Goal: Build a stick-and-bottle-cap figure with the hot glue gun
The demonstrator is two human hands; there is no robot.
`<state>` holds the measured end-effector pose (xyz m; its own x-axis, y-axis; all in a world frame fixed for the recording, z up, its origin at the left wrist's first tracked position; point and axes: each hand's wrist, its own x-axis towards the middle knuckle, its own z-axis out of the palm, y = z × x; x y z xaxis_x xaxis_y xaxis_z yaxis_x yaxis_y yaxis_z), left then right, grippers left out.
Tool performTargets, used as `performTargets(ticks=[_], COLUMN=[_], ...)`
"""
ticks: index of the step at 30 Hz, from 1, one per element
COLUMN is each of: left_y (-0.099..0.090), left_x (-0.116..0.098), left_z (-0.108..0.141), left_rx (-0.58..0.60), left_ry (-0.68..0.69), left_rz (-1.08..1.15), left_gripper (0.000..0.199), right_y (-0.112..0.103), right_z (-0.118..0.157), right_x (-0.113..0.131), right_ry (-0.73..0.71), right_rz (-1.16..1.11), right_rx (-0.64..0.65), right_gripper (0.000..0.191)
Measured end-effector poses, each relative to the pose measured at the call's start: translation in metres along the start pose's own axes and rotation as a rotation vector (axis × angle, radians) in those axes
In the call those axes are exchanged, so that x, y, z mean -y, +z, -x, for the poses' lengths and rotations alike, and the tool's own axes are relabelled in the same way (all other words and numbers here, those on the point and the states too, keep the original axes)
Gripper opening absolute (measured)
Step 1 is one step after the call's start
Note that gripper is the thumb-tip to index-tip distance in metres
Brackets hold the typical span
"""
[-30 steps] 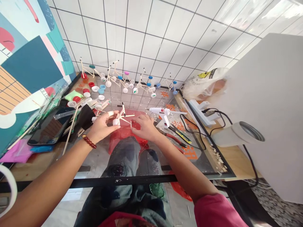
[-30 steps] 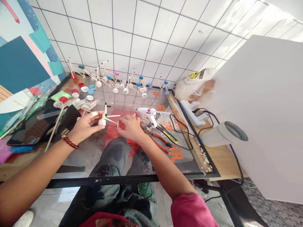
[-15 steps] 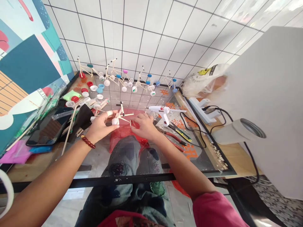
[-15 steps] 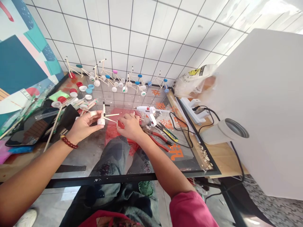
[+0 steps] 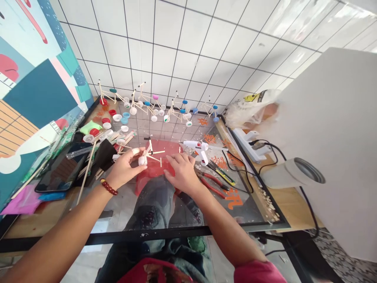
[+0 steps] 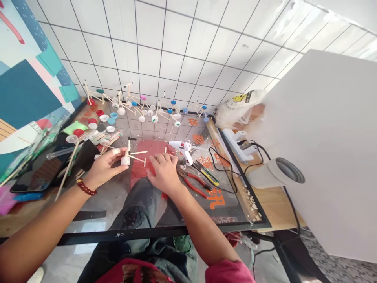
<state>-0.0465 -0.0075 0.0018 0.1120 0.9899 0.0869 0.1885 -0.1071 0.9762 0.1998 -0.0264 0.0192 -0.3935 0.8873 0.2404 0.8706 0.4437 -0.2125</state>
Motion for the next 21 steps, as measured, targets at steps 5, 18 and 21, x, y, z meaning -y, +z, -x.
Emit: performTargets(ticks=[5, 18, 21], left_y=[-0.001, -0.003, -0.003], left_x=[0.004, -0.003, -0.004], left_z=[0.003, 0.005, 0.005], left_rx=[-0.016, 0.015, 0.026], left_ry=[0.017, 0.104, 0.105], left_rz=[-0.056, -0.268, -0.254], left_gripper=[0.06, 0.052, 0.051], right_y=[0.002, -0.004, -0.004], right_z=[-0.006, -0.024, -0.025], right_x=[0.002, -0.002, -0.001], right_ry=[-0.015, -0.019, -0.018], right_rz=[-0.015, -0.091, -0.099], right_rx=[0.021, 0.156, 0.154], right_gripper=[0.047, 0.032, 0.032])
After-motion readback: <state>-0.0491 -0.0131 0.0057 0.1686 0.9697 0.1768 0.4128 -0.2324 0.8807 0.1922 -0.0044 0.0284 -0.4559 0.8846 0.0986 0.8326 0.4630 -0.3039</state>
